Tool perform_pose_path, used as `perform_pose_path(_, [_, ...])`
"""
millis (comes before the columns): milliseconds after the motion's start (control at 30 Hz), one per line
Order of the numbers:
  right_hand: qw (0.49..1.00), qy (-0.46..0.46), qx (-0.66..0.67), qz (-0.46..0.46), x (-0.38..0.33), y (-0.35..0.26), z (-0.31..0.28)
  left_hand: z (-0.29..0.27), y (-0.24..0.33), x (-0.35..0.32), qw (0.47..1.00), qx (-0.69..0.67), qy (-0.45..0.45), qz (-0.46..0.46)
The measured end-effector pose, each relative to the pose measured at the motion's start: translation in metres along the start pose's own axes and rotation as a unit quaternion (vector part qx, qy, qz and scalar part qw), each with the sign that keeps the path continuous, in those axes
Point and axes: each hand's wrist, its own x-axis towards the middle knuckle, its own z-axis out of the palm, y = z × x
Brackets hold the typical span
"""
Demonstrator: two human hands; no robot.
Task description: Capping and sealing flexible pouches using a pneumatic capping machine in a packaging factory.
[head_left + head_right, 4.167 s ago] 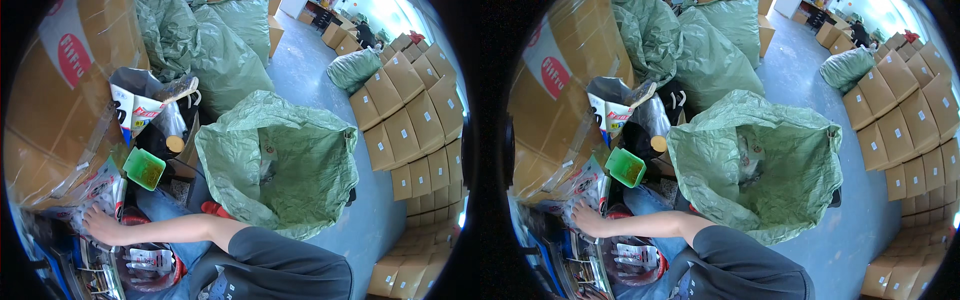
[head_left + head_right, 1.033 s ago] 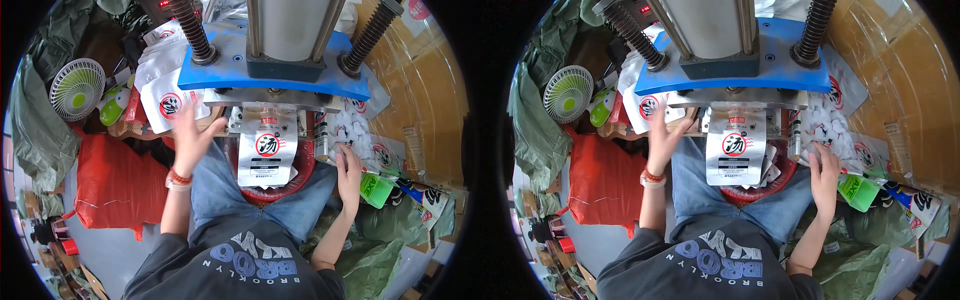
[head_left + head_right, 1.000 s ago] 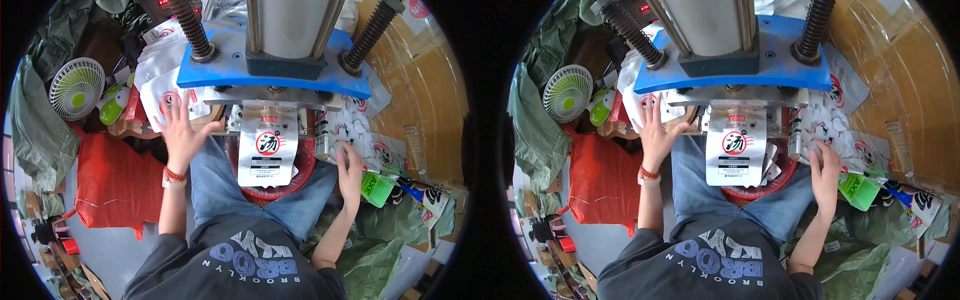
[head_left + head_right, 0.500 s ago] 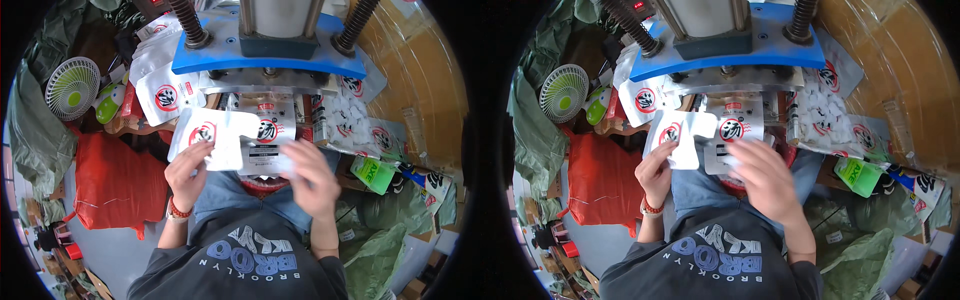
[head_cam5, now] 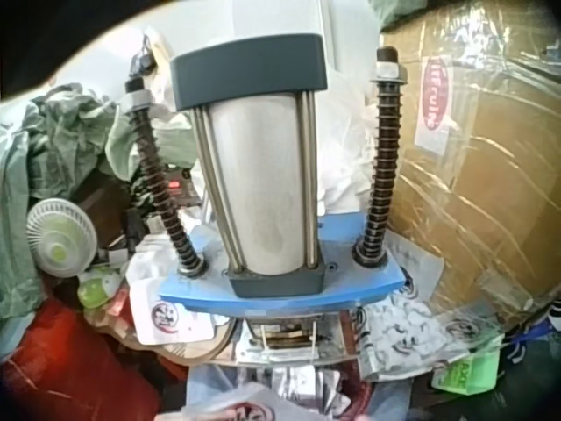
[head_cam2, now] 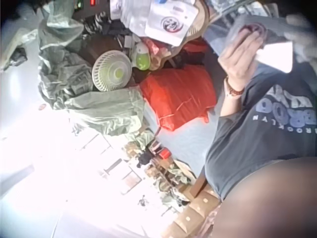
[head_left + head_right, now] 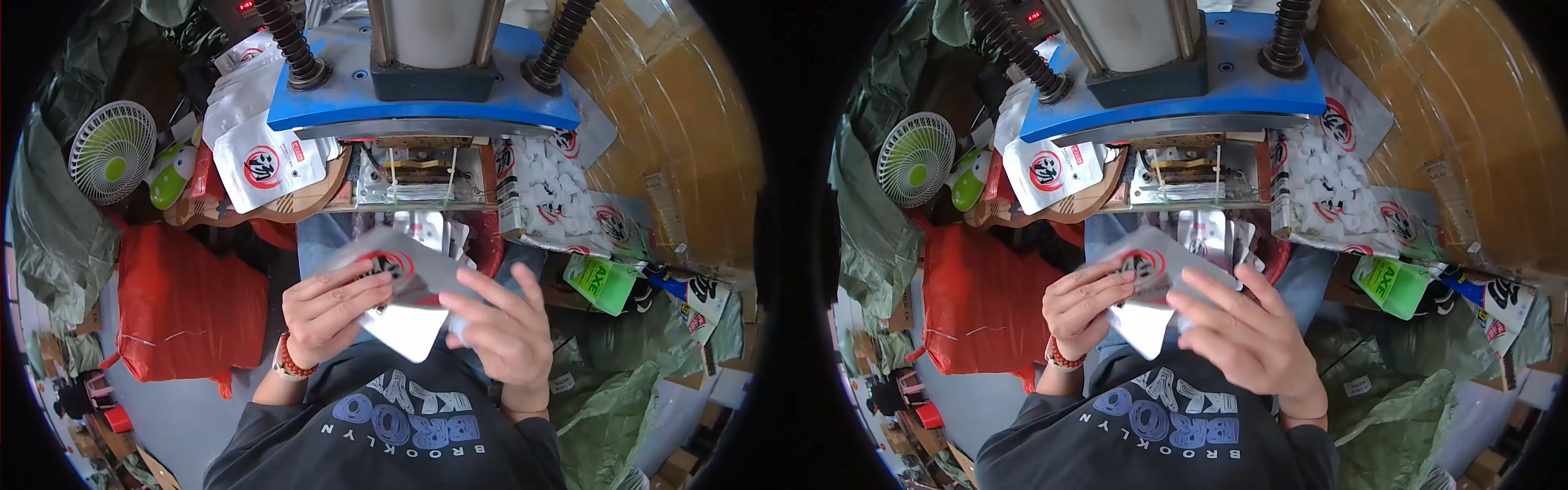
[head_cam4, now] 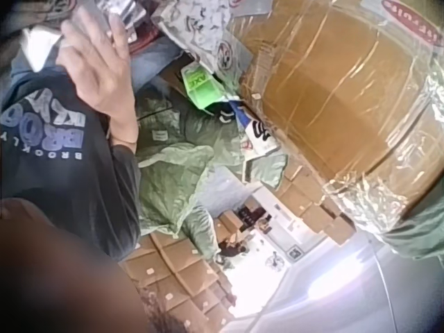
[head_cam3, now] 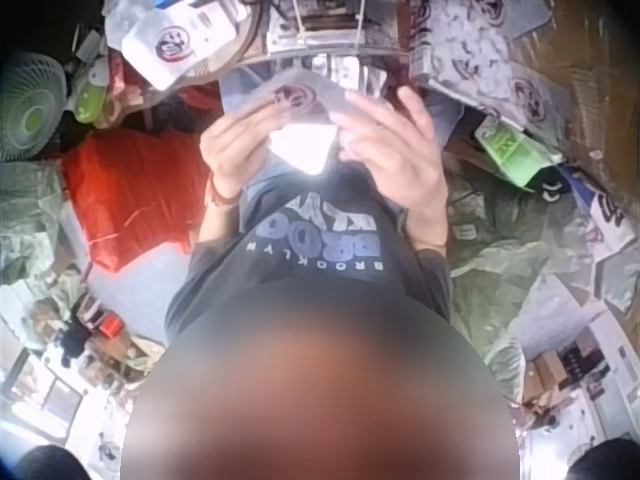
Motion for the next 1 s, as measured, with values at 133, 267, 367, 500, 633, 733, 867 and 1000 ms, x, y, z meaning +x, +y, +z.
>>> perform_pose_path(133, [0.982,-0.033,0.176,0.061,0.012,-0.010,-0.018,0.009,-0.001,0.003,0.985,-0.164,-0.047,0.000])
perform_pose_path(267, [0.979,-0.032,0.168,0.110,0.011,0.035,0.011,0.051,-0.018,-0.018,0.937,-0.291,-0.126,-0.145])
perform_pose_path(367, [0.953,0.178,0.197,0.146,0.000,0.028,-0.004,0.052,-0.021,-0.024,0.921,-0.298,-0.085,-0.237])
perform_pose_path(500, [0.990,0.054,-0.034,0.129,-0.004,0.019,-0.018,0.040,-0.016,-0.010,0.954,-0.221,-0.043,-0.197])
perform_pose_path(633, [0.997,-0.004,0.016,0.070,0.004,0.017,0.000,0.029,-0.008,0.001,0.994,-0.077,-0.040,-0.072])
perform_pose_path(733, [0.991,-0.018,0.129,0.042,0.010,0.007,-0.016,0.016,-0.001,0.003,0.978,-0.195,-0.065,-0.044])
perform_pose_path(867, [0.989,0.086,0.060,0.108,-0.002,0.014,-0.016,0.027,-0.008,-0.001,0.989,-0.125,-0.038,-0.076])
perform_pose_path(1000, [0.993,0.002,-0.064,0.094,0.005,0.014,-0.009,0.029,-0.008,-0.003,0.997,-0.060,-0.013,-0.052])
